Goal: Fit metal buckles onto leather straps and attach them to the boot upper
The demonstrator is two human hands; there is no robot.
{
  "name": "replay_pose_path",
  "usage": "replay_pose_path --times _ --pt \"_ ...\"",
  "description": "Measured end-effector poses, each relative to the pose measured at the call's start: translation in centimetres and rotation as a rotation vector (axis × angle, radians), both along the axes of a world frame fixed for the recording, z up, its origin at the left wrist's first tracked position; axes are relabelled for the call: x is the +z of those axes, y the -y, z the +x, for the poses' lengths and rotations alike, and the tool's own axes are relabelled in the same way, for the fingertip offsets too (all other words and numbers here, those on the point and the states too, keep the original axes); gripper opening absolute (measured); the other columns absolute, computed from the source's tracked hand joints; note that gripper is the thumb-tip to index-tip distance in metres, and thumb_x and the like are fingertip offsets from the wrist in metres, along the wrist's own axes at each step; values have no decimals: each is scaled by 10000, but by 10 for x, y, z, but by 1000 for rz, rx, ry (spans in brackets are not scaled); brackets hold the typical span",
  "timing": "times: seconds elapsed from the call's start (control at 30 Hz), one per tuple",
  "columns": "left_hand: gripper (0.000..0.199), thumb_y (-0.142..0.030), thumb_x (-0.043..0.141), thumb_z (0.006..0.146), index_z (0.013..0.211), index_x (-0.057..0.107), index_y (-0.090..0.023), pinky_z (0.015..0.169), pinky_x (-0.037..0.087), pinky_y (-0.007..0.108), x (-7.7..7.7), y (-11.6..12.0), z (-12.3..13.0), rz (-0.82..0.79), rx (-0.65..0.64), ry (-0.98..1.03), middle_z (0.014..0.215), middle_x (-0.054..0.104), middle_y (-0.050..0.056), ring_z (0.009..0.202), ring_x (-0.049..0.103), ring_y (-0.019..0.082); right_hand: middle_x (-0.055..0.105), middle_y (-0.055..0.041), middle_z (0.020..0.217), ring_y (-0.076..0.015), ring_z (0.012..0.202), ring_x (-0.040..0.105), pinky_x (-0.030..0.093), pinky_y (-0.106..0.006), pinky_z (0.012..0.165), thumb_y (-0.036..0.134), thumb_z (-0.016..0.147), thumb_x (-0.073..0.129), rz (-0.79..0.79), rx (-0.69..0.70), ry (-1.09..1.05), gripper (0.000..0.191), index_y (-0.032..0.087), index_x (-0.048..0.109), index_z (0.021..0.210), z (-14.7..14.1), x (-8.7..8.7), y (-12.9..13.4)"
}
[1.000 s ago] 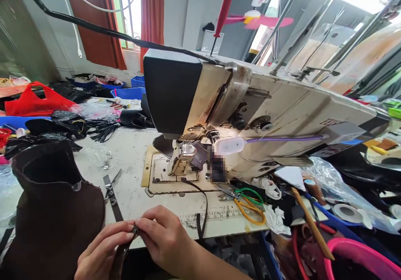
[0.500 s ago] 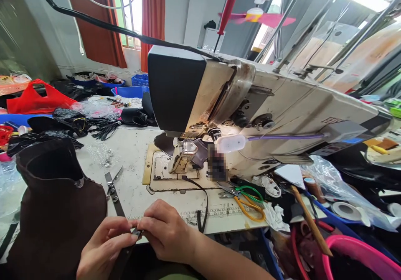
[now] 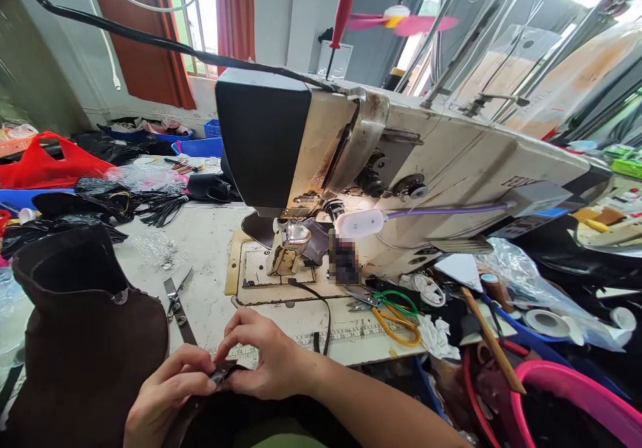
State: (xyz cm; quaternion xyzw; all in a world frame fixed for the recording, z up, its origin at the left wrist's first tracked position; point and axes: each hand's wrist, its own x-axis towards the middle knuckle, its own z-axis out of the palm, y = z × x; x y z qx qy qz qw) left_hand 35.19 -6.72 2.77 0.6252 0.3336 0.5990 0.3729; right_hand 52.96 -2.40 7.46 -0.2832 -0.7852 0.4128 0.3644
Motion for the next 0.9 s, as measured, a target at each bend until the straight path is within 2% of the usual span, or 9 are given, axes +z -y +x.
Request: replay_pose_path --times 0.1,0.17,0.3,0.47,0.63,0.7,0.77,0.9 --pt "39 -177 653 849 819 649 -203 633 531 212 0 -7 -9 111 -96 -85 841 617 43 715 642 150 514 -10 876 -124 777 542 494 -266 761 94 668 671 -16 8 -53 196 192 656 837 0 1 -1" --pt "133 -78 649 816 861 625 -201 654 557 219 -1 -10 -12 194 -122 -111 862 636 40 728 660 153 518 -9 858 -119 753 539 494 -256 725 93 664 673 4 0 -93 187 188 651 824 -1 -1 0" --pt "222 8 618 786 872 608 -197 693 574 234 -2 -12 -11 265 -68 -125 866 649 37 758 670 155 532 -6 818 -112 706 538 495 -246 678 117 664 683 60 -33 -158 145 182 623 779 -3 -8 2" --pt "214 -7 651 762 843 606 -200 679 586 245 -3 -8 -4 268 4 -92 828 673 37 751 690 175 551 -18 793 -118 698 559 519 -254 670 191 718 683 120 -52 -129 114 188 569 723 -2 -14 2" --pt "217 -7 635 765 852 601 -203 673 597 271 -9 -6 0 231 -6 -40 866 705 55 792 702 202 567 -23 771 -118 710 567 519 -236 646 104 748 616 212 -17 -100 109 192 555 763 0 -13 3" --pt "221 -1 632 767 853 596 -202 671 593 259 -10 -6 2 210 24 -16 856 693 46 782 694 189 572 -31 819 -118 729 570 524 -228 647 92 749 624 224 -47 -71 139 190 576 835 -1 -12 4" --pt "214 0 624 778 855 601 -199 672 586 245 -9 -7 4 174 50 -4 849 675 41 771 685 174 571 -45 873 -133 785 577 536 -240 680 99 763 642 301 -134 -47 209 189 591 944 -1 -12 5" --pt "218 -7 630 786 875 615 -205 672 579 228 -5 -9 5 129 33 16 907 618 32 793 672 159 585 -49 855 -150 779 552 541 -283 716 104 831 617 641 -245 4 265 199 605 1078 -1 -15 7"
